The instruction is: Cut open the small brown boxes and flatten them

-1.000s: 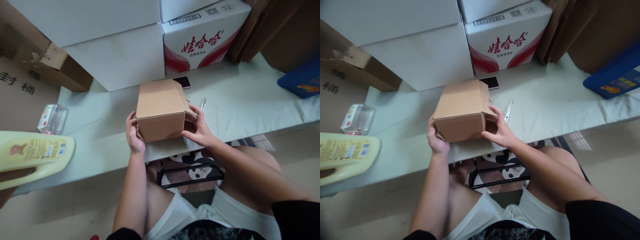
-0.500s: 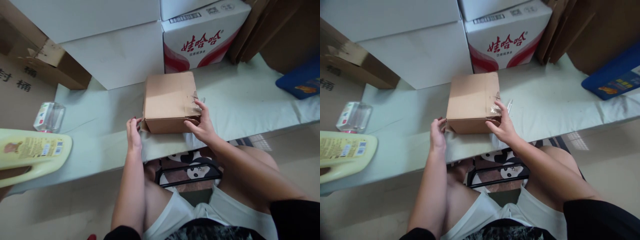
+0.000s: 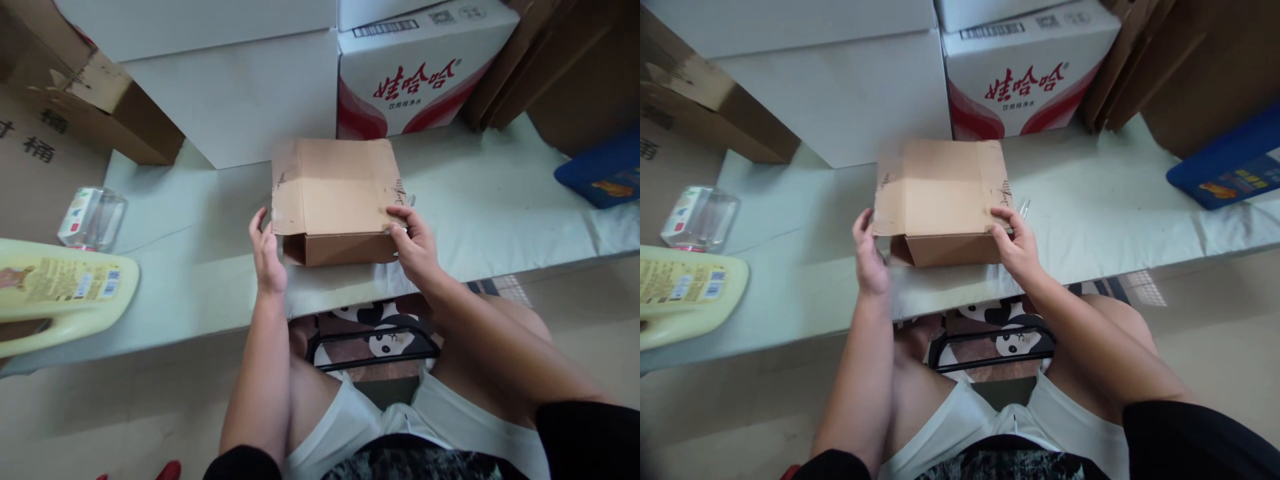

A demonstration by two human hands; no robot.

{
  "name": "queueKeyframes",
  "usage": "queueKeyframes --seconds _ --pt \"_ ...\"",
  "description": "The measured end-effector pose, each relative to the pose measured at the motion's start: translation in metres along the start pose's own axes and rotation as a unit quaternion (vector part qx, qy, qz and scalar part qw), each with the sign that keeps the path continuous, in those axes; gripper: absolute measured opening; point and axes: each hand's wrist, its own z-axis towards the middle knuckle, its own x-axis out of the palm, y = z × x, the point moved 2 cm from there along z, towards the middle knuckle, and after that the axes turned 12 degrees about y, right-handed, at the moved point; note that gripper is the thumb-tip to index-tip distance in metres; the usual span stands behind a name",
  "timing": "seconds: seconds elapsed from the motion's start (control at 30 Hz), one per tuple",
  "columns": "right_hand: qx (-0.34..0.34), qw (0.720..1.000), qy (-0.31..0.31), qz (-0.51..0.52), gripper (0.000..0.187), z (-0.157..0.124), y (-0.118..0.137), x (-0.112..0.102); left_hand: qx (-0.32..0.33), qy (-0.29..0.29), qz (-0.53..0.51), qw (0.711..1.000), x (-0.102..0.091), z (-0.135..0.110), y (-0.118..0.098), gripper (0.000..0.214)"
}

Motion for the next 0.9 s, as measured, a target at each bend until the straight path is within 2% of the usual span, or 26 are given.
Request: queueKeyframes --seconds 0.03,0.1,0.17,0.23,0.4,0.47,0.53,0.57,0.63,0.7,0.73,0.8,0.83,0.9 --pt "-0.006 1.0 0.006 0.001 0.033 0.0 -0.002 0.0 0.017 0.002 -0.026 1.0 -0.001 0.001 -0.005 0.058" --pt "-0.024 0.999 0.025 0.007 0.036 -0.001 -0.006 0.001 0.027 0.05 -0.081 0.995 0.001 0.002 -0.013 0.069" --pt "-0.04 0.998 0.038 0.018 0.038 -0.002 -0.009 0.002 -0.001 0.118 -0.114 0.986 0.005 0.0 -0.016 0.076" --pt "-0.047 0.998 0.045 0.028 0.038 -0.003 -0.01 0.002 -0.022 0.157 -0.124 0.979 0.008 -0.002 -0.015 0.076" --pt "-0.024 0.997 0.037 0.058 0.04 0.0 -0.01 -0.001 0.018 0.113 -0.153 0.982 0.001 -0.002 -0.012 0.07" --pt "-0.001 0.997 0.016 0.072 0.04 0.003 -0.009 -0.002 -0.013 0.095 -0.194 0.976 -0.001 -0.002 -0.014 0.065" --pt "0.021 0.997 -0.013 0.067 0.036 0.006 -0.006 -0.004 -0.074 0.081 -0.243 0.964 -0.004 -0.003 -0.018 0.057" --pt "0.03 0.997 -0.025 0.059 0.034 0.007 -0.004 -0.005 -0.109 0.084 -0.268 0.954 -0.005 -0.003 -0.02 0.055" --pt "0.035 0.998 -0.04 0.04 0.031 0.01 0.0 -0.007 -0.176 0.127 -0.307 0.926 -0.007 -0.003 -0.025 0.055" --pt "0.024 0.998 -0.048 0.028 0.03 0.011 0.005 -0.011 -0.21 0.147 -0.315 0.914 -0.009 -0.001 -0.029 0.047" --pt "0.016 0.998 -0.051 0.026 0.031 0.012 0.007 -0.013 -0.209 0.124 -0.3 0.922 -0.011 0.001 -0.03 0.04" --pt "0.0 0.998 -0.05 0.03 0.031 0.011 0.011 -0.019 -0.196 0.037 -0.248 0.948 -0.013 0.003 -0.033 0.029" --pt "-0.005 0.999 -0.041 0.034 0.031 0.011 0.013 -0.021 -0.206 -0.002 -0.24 0.949 -0.012 0.002 -0.035 0.027" --pt "-0.011 0.999 -0.011 0.04 0.031 0.009 0.018 -0.026 -0.267 -0.027 -0.277 0.923 -0.005 -0.005 -0.04 0.023"
